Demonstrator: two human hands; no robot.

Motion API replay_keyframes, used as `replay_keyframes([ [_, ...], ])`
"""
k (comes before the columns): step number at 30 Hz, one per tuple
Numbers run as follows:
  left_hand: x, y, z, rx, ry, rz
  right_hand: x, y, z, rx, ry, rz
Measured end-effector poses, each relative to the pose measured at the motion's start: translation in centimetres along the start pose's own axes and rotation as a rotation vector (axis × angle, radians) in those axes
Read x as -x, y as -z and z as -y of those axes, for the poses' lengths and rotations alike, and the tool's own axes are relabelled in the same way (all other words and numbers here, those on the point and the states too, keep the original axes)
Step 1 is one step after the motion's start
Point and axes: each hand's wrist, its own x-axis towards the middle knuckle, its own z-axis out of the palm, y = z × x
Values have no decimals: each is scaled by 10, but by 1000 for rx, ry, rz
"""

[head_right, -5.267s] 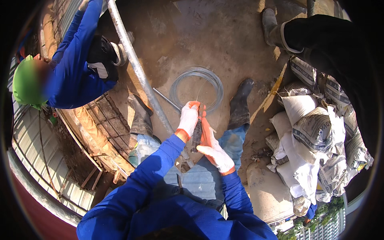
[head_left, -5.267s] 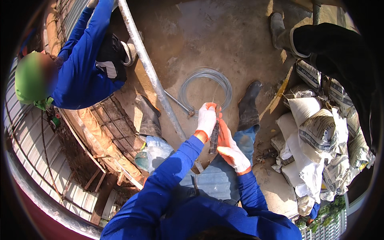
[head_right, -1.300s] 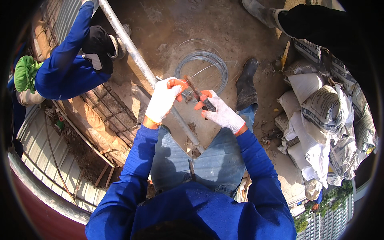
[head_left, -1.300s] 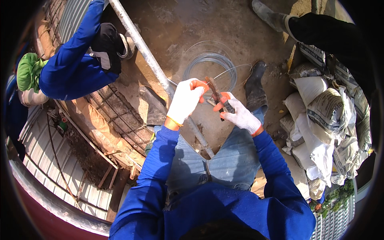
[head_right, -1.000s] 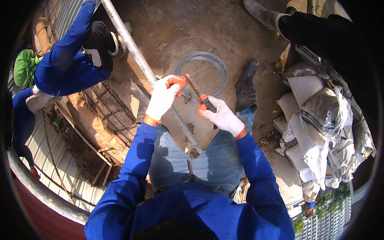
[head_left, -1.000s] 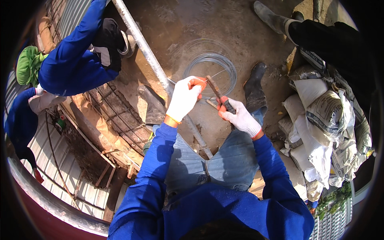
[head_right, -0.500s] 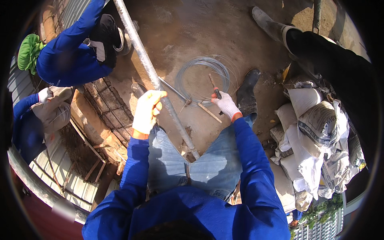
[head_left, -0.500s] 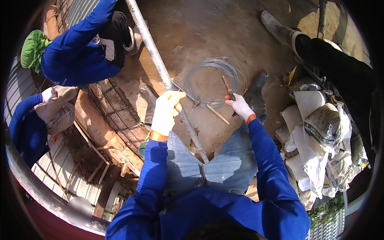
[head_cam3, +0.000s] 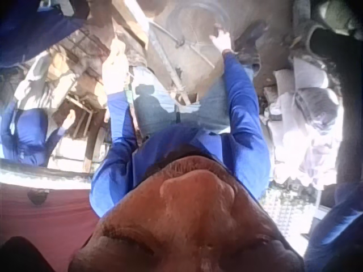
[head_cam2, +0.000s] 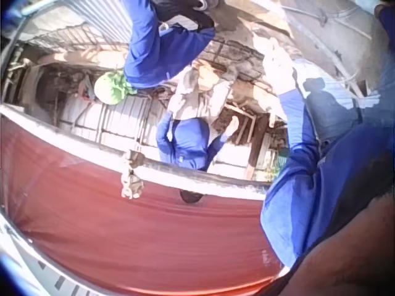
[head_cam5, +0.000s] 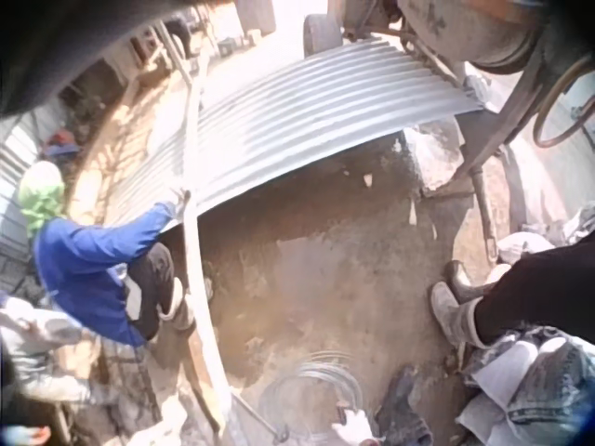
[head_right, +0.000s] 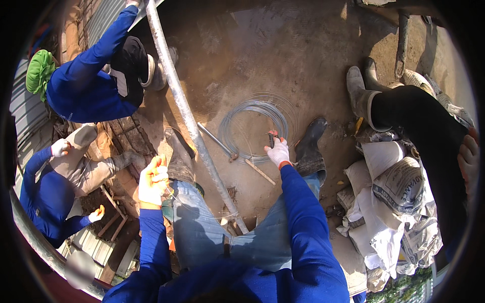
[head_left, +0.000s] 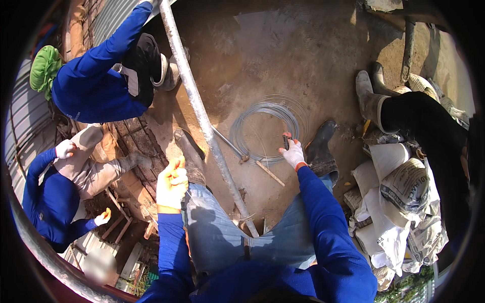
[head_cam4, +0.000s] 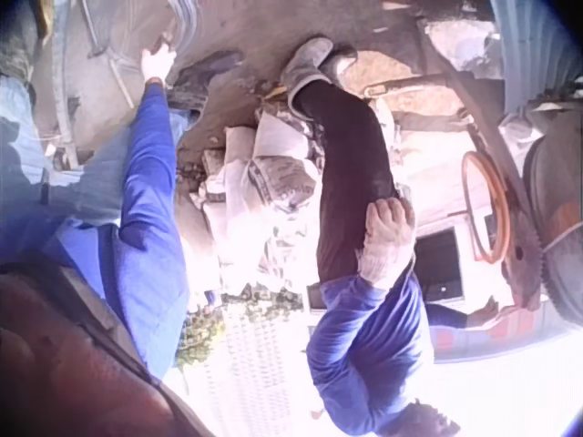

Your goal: The person works on a construction site, handling wire, pliers, and a hammer to secure corrugated metal roof sheets to a metal frame. They cut wire, position sheets, and hammer nails into the frame while other workers assist nearby.

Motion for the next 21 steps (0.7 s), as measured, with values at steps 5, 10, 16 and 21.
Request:
replay_keyframes([
  [5, 5, -9, 27, 90, 137, 55, 45, 9, 17, -458, -220, 389],
  [10, 10, -4, 37, 43, 49, 102, 123, 35, 48, -916, -433, 437],
  [16, 6, -17, 29, -327, -255, 7, 179, 151, 84, -1144, 44, 81],
  [21, 8, -123, 58, -329, -247, 474, 275, 231, 116, -1090, 248, 48],
])
